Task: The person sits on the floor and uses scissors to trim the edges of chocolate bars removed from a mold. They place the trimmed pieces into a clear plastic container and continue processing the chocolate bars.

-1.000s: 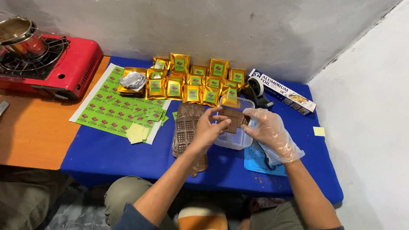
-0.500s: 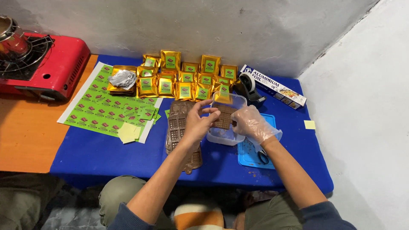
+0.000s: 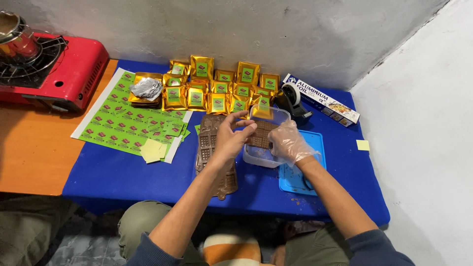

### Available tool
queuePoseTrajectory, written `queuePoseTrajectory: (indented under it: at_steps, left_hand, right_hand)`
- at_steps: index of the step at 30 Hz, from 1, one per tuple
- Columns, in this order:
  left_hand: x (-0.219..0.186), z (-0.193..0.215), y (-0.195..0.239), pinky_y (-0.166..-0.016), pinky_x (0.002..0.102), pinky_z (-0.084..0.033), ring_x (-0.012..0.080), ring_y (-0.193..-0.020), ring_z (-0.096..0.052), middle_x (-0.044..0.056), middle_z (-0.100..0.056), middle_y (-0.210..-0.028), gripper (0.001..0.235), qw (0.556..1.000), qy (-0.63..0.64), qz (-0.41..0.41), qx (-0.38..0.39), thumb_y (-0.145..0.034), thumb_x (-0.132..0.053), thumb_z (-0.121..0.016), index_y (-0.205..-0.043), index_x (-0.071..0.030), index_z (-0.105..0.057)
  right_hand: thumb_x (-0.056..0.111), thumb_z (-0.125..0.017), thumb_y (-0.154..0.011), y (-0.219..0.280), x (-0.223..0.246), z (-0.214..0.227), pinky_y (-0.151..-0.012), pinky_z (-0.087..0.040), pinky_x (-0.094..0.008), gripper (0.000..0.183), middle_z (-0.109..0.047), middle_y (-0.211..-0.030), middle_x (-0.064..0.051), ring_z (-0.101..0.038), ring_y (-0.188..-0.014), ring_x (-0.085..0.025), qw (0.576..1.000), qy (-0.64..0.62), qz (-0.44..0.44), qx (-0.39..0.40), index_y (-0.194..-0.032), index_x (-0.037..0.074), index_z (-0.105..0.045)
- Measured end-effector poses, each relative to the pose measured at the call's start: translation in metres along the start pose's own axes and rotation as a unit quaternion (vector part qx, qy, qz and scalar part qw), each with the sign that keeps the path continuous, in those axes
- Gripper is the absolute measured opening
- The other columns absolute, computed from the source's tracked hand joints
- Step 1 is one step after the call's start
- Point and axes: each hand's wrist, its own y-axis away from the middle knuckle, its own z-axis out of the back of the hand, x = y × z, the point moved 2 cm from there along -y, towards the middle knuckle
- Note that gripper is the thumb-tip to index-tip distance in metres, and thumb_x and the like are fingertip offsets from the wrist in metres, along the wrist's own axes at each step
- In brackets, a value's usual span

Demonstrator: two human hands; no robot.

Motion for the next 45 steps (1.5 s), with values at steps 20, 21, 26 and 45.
queuePoseTrajectory:
  at_steps: [20,21,26,45]
  left_hand:
    - [-0.052,0.064,-0.001,-0.081,0.034,-0.062,0.0229,-0.093,-0.074,0.019,-0.067,-0.118,0.058,0.994,-0.01,-0.08,-0.071,-0.091,-0.015,-0.079,-0.143,-0.001,-0.055]
    - [-0.05,0.066,-0.001,-0.08,0.032,-0.062,0.022,-0.092,-0.073,0.019,-0.067,-0.117,0.059,0.994,-0.011,-0.077,-0.075,-0.09,-0.015,-0.079,-0.143,-0.001,-0.055]
    - [-0.048,0.077,-0.007,-0.082,0.035,-0.062,0.0249,-0.094,-0.074,0.019,-0.067,-0.118,0.059,0.993,-0.027,-0.085,-0.083,-0.091,-0.015,-0.079,-0.143,-0.002,-0.056]
    - [0.043,0.128,-0.023,-0.102,0.064,-0.052,0.0508,-0.126,-0.061,0.031,-0.058,-0.138,0.076,0.778,-0.627,0.034,0.017,-0.088,-0.034,-0.081,-0.151,-0.003,-0.052]
  right_hand:
    - [0.021,-0.073,-0.075,-0.001,-0.001,-0.011,-0.09,-0.044,-0.044,0.008,-0.075,-0.076,-0.003,-0.069,-0.089,-0.028,1.0,-0.01,-0.012,-0.024,-0.078,0.021,-0.08]
    - [0.021,-0.073,-0.075,0.0,-0.002,-0.012,-0.09,-0.044,-0.044,0.008,-0.075,-0.076,-0.004,-0.069,-0.089,-0.029,0.999,-0.01,-0.01,-0.036,-0.078,0.021,-0.08]
    - [0.02,-0.072,-0.076,0.001,-0.001,-0.016,-0.088,-0.044,-0.044,0.007,-0.074,-0.075,-0.004,-0.068,-0.087,-0.027,0.998,-0.008,-0.02,-0.064,-0.079,0.019,-0.078]
    - [0.008,-0.081,-0.084,0.103,0.085,0.033,-0.071,-0.062,-0.039,0.006,-0.081,-0.083,-0.009,-0.078,-0.08,-0.03,0.746,-0.548,0.095,-0.367,-0.087,0.012,-0.078]
